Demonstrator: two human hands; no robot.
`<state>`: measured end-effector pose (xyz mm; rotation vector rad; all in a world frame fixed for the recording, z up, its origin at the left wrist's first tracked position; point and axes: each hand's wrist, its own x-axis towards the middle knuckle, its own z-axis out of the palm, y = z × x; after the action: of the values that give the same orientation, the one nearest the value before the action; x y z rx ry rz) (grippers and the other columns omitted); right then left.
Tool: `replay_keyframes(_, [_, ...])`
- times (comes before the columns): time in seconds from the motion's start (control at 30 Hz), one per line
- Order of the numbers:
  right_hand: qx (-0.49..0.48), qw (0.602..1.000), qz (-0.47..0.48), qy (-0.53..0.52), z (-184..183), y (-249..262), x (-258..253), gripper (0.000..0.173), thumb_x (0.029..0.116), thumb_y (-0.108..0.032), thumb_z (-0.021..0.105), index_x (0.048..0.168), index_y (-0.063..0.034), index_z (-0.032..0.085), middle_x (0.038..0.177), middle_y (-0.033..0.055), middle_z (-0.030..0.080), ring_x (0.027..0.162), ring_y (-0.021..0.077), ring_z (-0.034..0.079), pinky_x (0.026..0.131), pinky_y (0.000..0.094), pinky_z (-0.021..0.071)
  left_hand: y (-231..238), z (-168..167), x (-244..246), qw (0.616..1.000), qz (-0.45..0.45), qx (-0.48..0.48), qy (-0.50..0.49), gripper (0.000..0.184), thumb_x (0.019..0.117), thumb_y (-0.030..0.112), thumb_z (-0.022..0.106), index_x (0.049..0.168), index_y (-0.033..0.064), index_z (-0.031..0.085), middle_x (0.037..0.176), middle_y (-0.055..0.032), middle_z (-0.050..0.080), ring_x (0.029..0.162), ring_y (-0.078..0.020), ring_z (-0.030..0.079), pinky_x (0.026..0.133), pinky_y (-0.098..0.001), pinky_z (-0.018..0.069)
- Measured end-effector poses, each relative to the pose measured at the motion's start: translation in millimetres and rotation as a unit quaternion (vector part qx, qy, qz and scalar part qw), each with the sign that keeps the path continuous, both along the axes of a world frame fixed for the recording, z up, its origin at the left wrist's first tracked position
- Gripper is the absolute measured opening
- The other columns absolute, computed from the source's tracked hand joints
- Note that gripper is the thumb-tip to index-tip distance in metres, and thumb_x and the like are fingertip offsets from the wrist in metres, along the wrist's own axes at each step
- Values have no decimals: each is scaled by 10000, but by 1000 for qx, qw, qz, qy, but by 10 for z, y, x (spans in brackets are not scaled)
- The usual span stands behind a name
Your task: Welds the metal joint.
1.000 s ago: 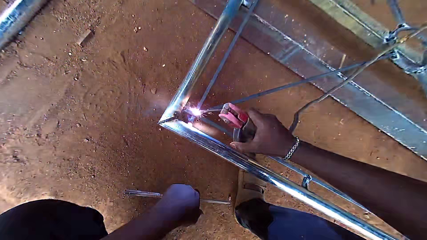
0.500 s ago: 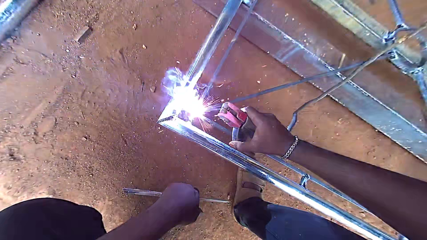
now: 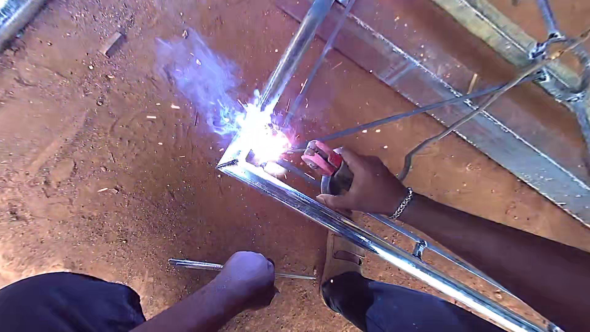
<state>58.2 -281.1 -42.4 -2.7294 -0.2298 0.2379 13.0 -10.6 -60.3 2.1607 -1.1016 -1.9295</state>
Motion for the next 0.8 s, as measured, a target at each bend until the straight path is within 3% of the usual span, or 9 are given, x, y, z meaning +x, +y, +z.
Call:
replay_keyframes(0.1, [-3, 1000, -11, 18, 7, 1, 9, 831, 604, -600, 815, 1203, -62, 613, 837, 51, 680, 738, 192, 681, 634, 447, 561, -23, 85, 37, 1000, -15, 7, 8, 530, 1045, 442, 542, 1233, -49, 605, 1222, -282, 656, 1192, -468, 624, 965, -656, 482])
replay_keyframes(0.33, [-3, 1000, -14, 19, 9, 10, 3, 833, 591, -568, 832, 1212, -55, 618, 849, 64, 691, 742, 199, 687, 643, 452, 568, -2, 21, 3, 1000, -14, 1, 1, 539, 1054, 462, 521, 1232, -41, 603, 1184, -279, 662, 1156, -469, 636, 946, -656, 491])
replay_keyframes(0.5, [-8, 1000, -5, 8, -9, -1, -1, 854, 596, -610, 816, 1219, -61, 618, 860, 59, 701, 761, 190, 696, 653, 449, 576, 37, -122, -80, 1000, 15, 0, -14, 534, 1021, 498, 570, 1240, 12, 611, 1091, -235, 694, 1051, -439, 683, 860, -654, 538])
replay_keyframes(0.67, [-8, 1000, 0, -3, -24, -14, 3, 857, 608, -626, 784, 1207, -36, 617, 833, 71, 682, 735, 205, 681, 628, 447, 552, 13, -5, -13, 1000, 2, -4, -1, 515, 1038, 439, 551, 1158, -55, 633, 1151, -281, 674, 1130, -473, 645, 917, -669, 491])
replay_keyframes(0.73, [-9, 1000, -10, 11, -16, -15, 6, 886, 617, -636, 788, 1279, -74, 611, 874, 51, 705, 766, 181, 694, 656, 444, 573, 44, -96, -67, 1000, 13, -15, -18, 500, 1012, 470, 571, 1086, -16, 657, 1067, -240, 693, 1053, -441, 676, 852, -658, 526])
replay_keyframes(0.8, [-1, 1000, -10, 6, -27, -18, 7, 852, 615, -615, 798, 1252, -79, 613, 852, 43, 698, 746, 171, 686, 646, 435, 569, 43, -99, -72, 1000, 11, -12, -19, 505, 1013, 489, 570, 1072, -4, 657, 1041, -224, 696, 1028, -424, 684, 835, -644, 535])
